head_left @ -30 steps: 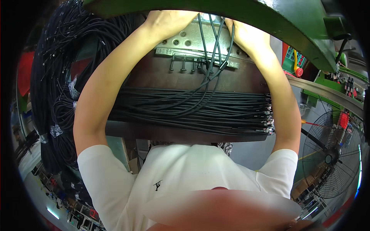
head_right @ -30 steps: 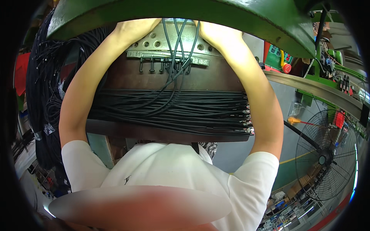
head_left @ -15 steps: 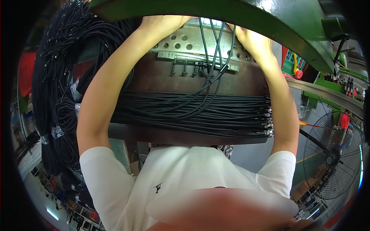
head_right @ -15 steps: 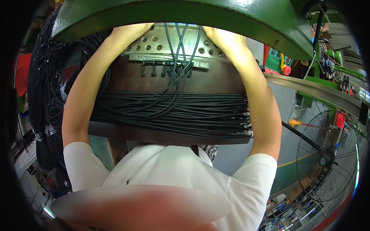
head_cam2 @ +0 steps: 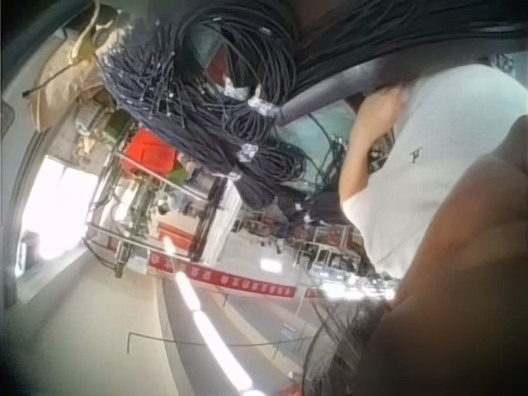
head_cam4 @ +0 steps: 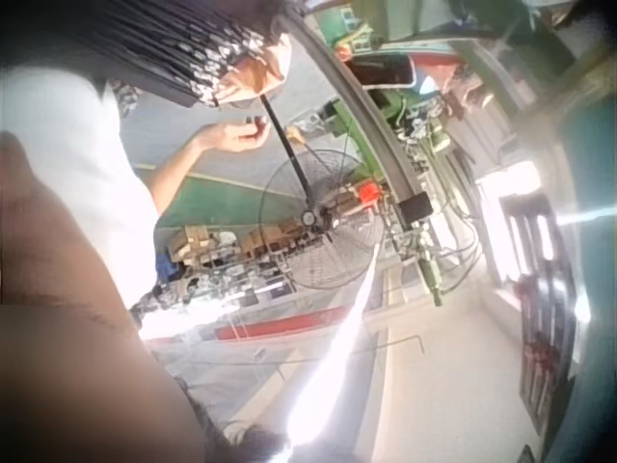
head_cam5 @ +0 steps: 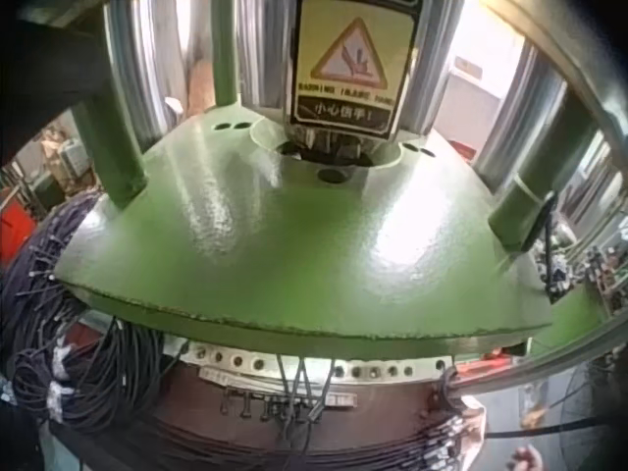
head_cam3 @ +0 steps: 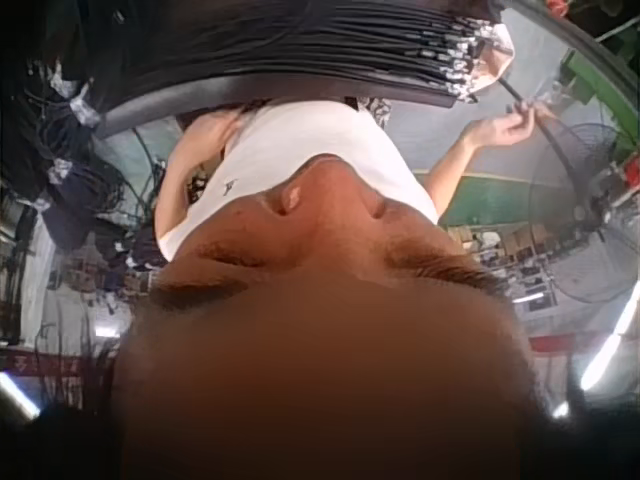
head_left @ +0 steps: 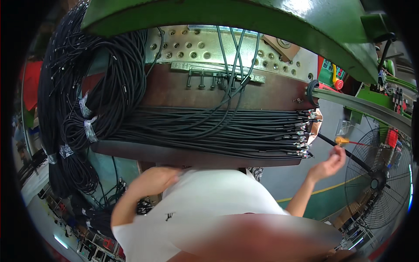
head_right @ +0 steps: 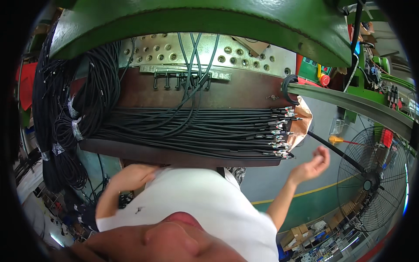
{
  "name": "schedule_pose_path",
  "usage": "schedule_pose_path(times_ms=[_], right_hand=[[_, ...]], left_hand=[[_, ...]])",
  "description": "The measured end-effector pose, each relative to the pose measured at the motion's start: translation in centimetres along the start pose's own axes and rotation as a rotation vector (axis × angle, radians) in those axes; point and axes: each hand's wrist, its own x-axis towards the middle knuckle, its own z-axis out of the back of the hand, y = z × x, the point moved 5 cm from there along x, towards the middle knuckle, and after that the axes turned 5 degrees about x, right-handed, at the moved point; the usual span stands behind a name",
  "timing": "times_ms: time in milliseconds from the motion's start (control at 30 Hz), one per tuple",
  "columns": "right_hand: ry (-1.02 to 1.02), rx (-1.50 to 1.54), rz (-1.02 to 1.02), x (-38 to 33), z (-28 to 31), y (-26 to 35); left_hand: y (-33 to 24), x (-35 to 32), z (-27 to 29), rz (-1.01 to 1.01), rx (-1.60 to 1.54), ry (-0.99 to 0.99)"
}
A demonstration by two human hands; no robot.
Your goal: Assembling cable harnesses by inserting connectors into a jig and organizing wires.
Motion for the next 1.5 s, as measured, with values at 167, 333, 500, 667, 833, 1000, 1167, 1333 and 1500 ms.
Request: schedule_pose_path(times_ms=[167, 333, 500, 667, 833, 1000, 1167, 1333, 1500], right_hand=[[0.716, -0.162, -0.210, -13.8, -4.4, -7.8], [0.519, 0.105, -0.171, -15.3, -6.6, -8.2], [0.678, -0.073, -0.028, -14.9, -6.4, -8.4], [0.564, -0.065, -0.003, -14.2, -6.8, -7.4], [0.543, -0.092, 0.089, -13.6, -7.0, -6.1], [0.559, 0.001, -0.007, -13.4, -7.0, -6.3], [0.540, -0.271, -0.190, -6.4, -0.4, -8.1], [0.471, -0.124, 0.523, 3.4, -8.0, 10.0], [0.878, -0.230, 1.080, 0.9, -21.3, 19.0]], left_hand=[[12.6, 2.9, -3.4, 0.343, 0.280, -0.680], [12.6, 3.2, -3.4, 0.246, 0.437, -0.771], [10.3, 3.3, -1.6, 0.272, 0.356, -0.792], [10.4, 3.5, -1.6, 0.214, 0.360, -0.864], [8.9, 3.9, -0.4, 0.222, 0.388, -0.857], [8.8, 4.0, -1.3, 0.128, 0.480, -0.782], [-2.1, 1.7, 0.2, 0.019, -0.037, 0.062], [-10.8, 3.5, 4.4, -0.714, -0.073, -0.343], [-17.1, 10.8, 3.8, -0.854, 0.346, -0.724]])
